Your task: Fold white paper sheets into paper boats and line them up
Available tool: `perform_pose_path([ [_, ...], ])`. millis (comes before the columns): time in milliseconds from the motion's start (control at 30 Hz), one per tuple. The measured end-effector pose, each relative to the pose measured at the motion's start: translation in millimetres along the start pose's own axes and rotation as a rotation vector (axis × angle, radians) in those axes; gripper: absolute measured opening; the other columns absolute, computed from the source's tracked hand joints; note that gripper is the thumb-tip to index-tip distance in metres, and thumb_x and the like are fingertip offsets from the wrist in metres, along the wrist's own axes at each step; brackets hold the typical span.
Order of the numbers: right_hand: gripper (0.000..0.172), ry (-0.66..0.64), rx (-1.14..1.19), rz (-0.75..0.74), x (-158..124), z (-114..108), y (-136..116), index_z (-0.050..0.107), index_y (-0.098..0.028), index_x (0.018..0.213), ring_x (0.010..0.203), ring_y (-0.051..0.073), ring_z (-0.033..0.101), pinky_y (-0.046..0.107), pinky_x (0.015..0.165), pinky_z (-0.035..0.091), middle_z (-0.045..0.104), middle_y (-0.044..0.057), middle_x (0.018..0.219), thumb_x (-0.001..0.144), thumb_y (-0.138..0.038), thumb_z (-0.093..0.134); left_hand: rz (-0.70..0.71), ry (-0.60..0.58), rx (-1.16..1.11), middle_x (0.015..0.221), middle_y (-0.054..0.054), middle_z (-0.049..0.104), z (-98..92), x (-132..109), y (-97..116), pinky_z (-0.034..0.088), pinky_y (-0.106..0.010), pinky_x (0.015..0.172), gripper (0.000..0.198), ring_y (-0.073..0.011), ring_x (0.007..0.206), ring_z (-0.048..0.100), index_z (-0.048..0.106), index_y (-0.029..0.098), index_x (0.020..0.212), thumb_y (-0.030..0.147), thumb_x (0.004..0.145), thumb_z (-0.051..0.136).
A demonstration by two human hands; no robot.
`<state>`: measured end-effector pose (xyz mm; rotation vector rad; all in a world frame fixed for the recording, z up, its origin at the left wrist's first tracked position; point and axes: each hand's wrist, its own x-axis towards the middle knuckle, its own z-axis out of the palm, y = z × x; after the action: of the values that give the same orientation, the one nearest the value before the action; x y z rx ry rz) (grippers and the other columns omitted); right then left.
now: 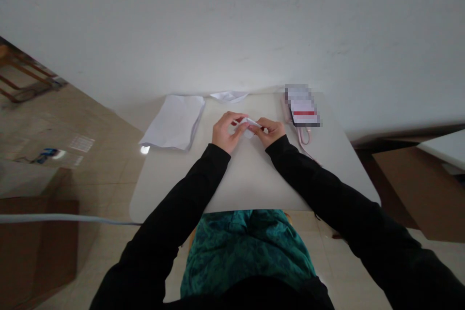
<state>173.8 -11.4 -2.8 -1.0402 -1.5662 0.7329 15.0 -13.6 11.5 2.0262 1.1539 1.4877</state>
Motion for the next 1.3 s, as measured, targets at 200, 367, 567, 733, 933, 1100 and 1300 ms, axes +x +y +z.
perform_pose_path([
  [200, 0.025, -0.063, 0.041, 0.020, -2, 2, 6, 0.072, -0.021, 0.068, 0.053, 0.011, 0.050, 0.028, 0.054, 0.038, 0.059, 0.000, 0.058, 0.075, -0.045, 0.068, 0.018, 0.105, 0.112, 0.074, 0.000, 0.070, -0.6, -1, 2, 0.047, -0.031, 0.079, 0.014, -0.0138, 0.070, 0.062, 0.070, 0.022, 0.076, 0.035, 0.079, 0.068],
  [367, 0.023, 0.034, 0.023, -0.002, -6, 5, -3, 0.071, -0.021, 0.085, 0.062, 0.012, 0.054, 0.028, 0.059, 0.044, 0.067, 0.002, 0.075, 0.076, -0.042, 0.067, -0.064, 0.123, 0.057, 0.074, 0.001, 0.068, -0.6, -2, 6, 0.047, -0.027, 0.073, 0.016, -0.0126, 0.068, 0.060, 0.068, 0.022, 0.084, 0.037, 0.079, 0.067],
  [567, 0.016, 0.135, -0.023, -0.142, -9, 3, -14, 0.070, -0.023, 0.077, 0.063, 0.014, 0.054, 0.031, 0.061, 0.045, 0.065, 0.002, 0.070, 0.082, -0.035, 0.062, 0.001, 0.032, -0.004, 0.070, 0.001, 0.065, 1.6, -4, 10, 0.041, -0.024, 0.057, 0.017, -0.0101, 0.060, 0.055, 0.066, 0.020, 0.079, 0.035, 0.084, 0.062],
  [733, 0.015, 0.195, -0.025, -0.156, -10, 4, -14, 0.069, -0.022, 0.075, 0.060, 0.013, 0.052, 0.031, 0.059, 0.045, 0.062, 0.001, 0.066, 0.082, -0.033, 0.062, 0.082, 0.086, 0.120, 0.075, 0.000, 0.069, 1.1, -6, 11, 0.045, -0.029, 0.074, 0.015, -0.0133, 0.070, 0.061, 0.069, 0.022, 0.090, 0.034, 0.082, 0.066],
  [933, 0.019, 0.212, -0.019, -0.087, -5, 5, -6, 0.065, -0.020, 0.074, 0.063, 0.013, 0.053, 0.028, 0.058, 0.044, 0.059, 0.002, 0.070, 0.079, -0.038, 0.065, 0.155, 0.108, 0.252, 0.075, 0.000, 0.071, 1.4, -4, 6, 0.041, -0.036, 0.085, 0.010, -0.0175, 0.080, 0.064, 0.070, 0.024, 0.083, 0.033, 0.080, 0.069],
  [1100, 0.018, 0.231, -0.107, -0.160, -4, 4, -2, 0.068, -0.021, 0.080, 0.076, 0.015, 0.054, 0.028, 0.058, 0.046, 0.057, 0.004, 0.081, 0.073, -0.037, 0.070, 0.171, 0.109, 0.299, 0.079, 0.001, 0.073, 2.0, -4, 3, 0.038, -0.037, 0.087, 0.010, -0.0163, 0.080, 0.066, 0.068, 0.024, 0.075, 0.032, 0.082, 0.068],
  [1300, 0.005, 0.230, -0.186, -0.245, -6, 4, -1, 0.066, -0.022, 0.076, 0.083, 0.017, 0.055, 0.028, 0.058, 0.048, 0.056, 0.004, 0.084, 0.071, -0.025, 0.066, 0.153, 0.072, 0.368, 0.081, 0.002, 0.073, 1.5, -5, 9, 0.034, -0.039, 0.090, 0.012, -0.0156, 0.083, 0.067, 0.068, 0.024, 0.076, 0.033, 0.084, 0.066],
])
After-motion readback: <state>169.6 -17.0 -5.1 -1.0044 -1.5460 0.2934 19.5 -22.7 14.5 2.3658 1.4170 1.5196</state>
